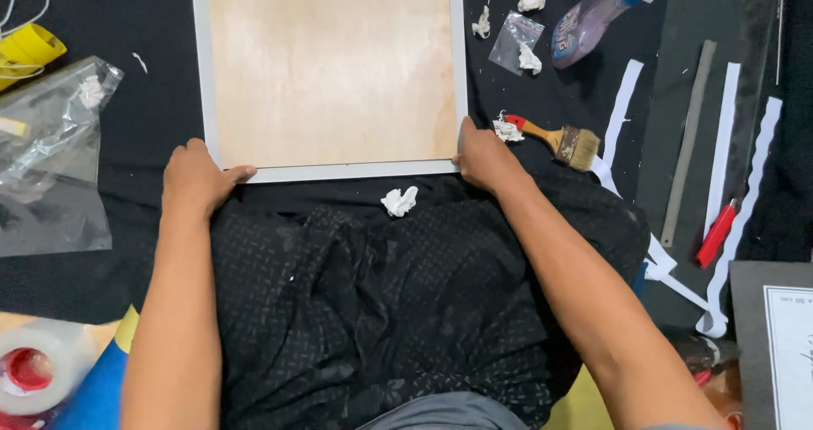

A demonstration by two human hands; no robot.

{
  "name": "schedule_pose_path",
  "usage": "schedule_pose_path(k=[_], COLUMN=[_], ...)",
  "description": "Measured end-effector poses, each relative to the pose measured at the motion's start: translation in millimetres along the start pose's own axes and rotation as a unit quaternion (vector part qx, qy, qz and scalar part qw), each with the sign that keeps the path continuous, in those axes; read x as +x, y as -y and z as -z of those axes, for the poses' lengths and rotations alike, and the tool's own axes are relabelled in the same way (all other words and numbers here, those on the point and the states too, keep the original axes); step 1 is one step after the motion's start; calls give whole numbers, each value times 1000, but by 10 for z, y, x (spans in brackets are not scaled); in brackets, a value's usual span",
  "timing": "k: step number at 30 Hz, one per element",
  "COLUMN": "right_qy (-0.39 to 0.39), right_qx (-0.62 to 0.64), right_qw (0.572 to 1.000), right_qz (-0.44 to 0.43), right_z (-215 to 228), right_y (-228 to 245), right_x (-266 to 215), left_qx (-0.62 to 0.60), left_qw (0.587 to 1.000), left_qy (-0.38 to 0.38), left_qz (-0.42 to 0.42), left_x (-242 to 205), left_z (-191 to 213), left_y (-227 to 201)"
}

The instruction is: The person cleans the glass of a white picture frame using a tissue and a brush. They then place a wooden backing board into the frame and press the edges to secure it.

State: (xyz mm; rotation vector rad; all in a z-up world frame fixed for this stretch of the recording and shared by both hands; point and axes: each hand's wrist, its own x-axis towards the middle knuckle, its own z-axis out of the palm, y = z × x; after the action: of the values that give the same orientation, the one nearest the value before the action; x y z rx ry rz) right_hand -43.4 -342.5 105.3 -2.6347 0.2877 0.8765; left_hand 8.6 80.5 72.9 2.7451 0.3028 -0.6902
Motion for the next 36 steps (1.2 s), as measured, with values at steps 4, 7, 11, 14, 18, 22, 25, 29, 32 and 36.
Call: schedule_pose_path(k=[4,7,11,14,18,22,25,29,32,36], right_qy=[4,-2,-21,-48,-51,-73,-70,-71,-79,-105], right_qx=[-58,-81,-106,-81,-4,3,-7,40,195,206], right_qw=[997,995,992,995,998,997,998,996,977,972], right_qz=[50,54,64,41,27,14,-1,-23,-33,-44], right_z=[-39,-89,-208,-258,-229,-242,-262,-253,-167,-285], right_y=[-14,-117,-274,-498,-499,-469,-489,-628,-538,-626], right_x=[7,98,338,573,488,486,547,703,470,591], left_qx=[9,15,14,-7,-46,-31,-13,-28,-37,-39], left_qw=[1000,999,999,1000,999,999,1000,999,999,999], left_qy=[-7,-10,-6,-11,-5,-21,-25,-19,-13,-17], left_qz=[-22,-28,-28,-22,-6,10,14,12,19,15], left_x=[44,71,47,49,-59,-15,25,-23,11,18], left_z=[-27,-45,-29,-16,30,-43,-73,24,-2,-17], left_y=[33,48,37,54,-34,-94,-129,-121,-52,-38])
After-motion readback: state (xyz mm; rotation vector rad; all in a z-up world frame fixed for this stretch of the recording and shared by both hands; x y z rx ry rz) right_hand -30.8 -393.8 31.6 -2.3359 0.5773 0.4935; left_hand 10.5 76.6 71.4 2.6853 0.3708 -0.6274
